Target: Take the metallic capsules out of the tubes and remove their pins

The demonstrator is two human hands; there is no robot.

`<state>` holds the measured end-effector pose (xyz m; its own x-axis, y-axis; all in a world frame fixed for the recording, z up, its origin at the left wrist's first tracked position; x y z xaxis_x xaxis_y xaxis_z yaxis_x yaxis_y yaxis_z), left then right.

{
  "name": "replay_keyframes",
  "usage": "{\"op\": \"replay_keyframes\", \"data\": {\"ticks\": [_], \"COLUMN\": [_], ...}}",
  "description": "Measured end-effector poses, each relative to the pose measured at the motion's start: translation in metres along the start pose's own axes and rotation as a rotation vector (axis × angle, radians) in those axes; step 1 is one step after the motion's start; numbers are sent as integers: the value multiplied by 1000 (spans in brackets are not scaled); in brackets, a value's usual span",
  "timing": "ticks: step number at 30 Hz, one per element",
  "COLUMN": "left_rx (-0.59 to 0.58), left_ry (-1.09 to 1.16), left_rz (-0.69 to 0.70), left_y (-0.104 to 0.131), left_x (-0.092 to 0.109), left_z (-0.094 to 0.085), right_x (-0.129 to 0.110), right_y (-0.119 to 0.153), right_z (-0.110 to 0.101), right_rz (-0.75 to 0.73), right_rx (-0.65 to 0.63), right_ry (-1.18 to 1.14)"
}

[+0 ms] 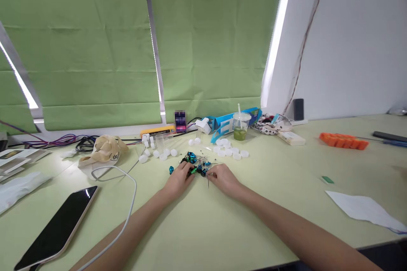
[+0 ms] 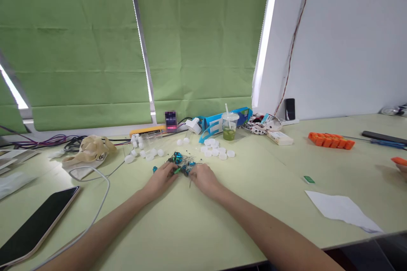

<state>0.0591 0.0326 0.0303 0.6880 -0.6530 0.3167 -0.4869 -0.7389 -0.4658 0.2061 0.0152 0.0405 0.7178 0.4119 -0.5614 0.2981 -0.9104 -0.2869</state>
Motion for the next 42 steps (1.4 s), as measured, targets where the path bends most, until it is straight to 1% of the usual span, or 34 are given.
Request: {"op": "replay_keyframes", "data": {"ticks": [3,5,13,16,18,22,23,25,27,29,31,33,37,40,42], "left_rx": [30,33,72,64,56,54,51,45,45,67,95,106,123,144,94], "left_ry": [-11,-13,5,10,7,-9,-16,-26,-26,-17,2,37,158,321,474], "left_rz": [-37,-45,-56,-59,-59,-69,-64,-45,-26,-23,-30,-61,-182,-255,-297], "left_y": [-2,-3,-1,0,0,-1,-2,-2,-3,-3,-4,-5,-8,-7,-4], "left_x": [-7,-9,-5,-5,-5,-4,-3,0,4,5,5,2,-6,-10,-12], "left_z": [1,1,-5,-5,-3,-2,-2,-2,-2,-4,-5,-4,-4,-7,-5], "right_x": [5,7,2,3,4,6,4,-3,-13,-16,-11,-2,15,16,13], "right_y": [-5,-6,0,-1,-2,0,1,3,4,5,5,4,2,2,2], "right_z": [1,0,-2,-2,-3,-9,-8,-3,-1,-3,-5,-1,8,10,10], "right_rz": [12,19,-7,-13,-9,50,59,29,-45,-89,-82,-48,65,104,108], "right_rx": [11,10,-36,-33,-3,127,131,92,83,148,202,194,170,192,196], "right_ry": [3,-13,-48,-56,-80,-172,-214,-300,-329,-300,-298,-370,-478,-548,-625]}}
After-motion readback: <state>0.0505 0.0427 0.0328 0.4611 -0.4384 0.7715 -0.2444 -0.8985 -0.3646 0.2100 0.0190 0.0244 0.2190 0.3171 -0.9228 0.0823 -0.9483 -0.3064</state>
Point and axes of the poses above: each hand's wrist, its own y-axis away from the middle knuckle, its own z-axis out of the palm, x = y × z, the point moved 7 cm from there along -y, towards the middle knuckle, and after that the axes turned 8 degrees about -y, right-handed, at the moved point
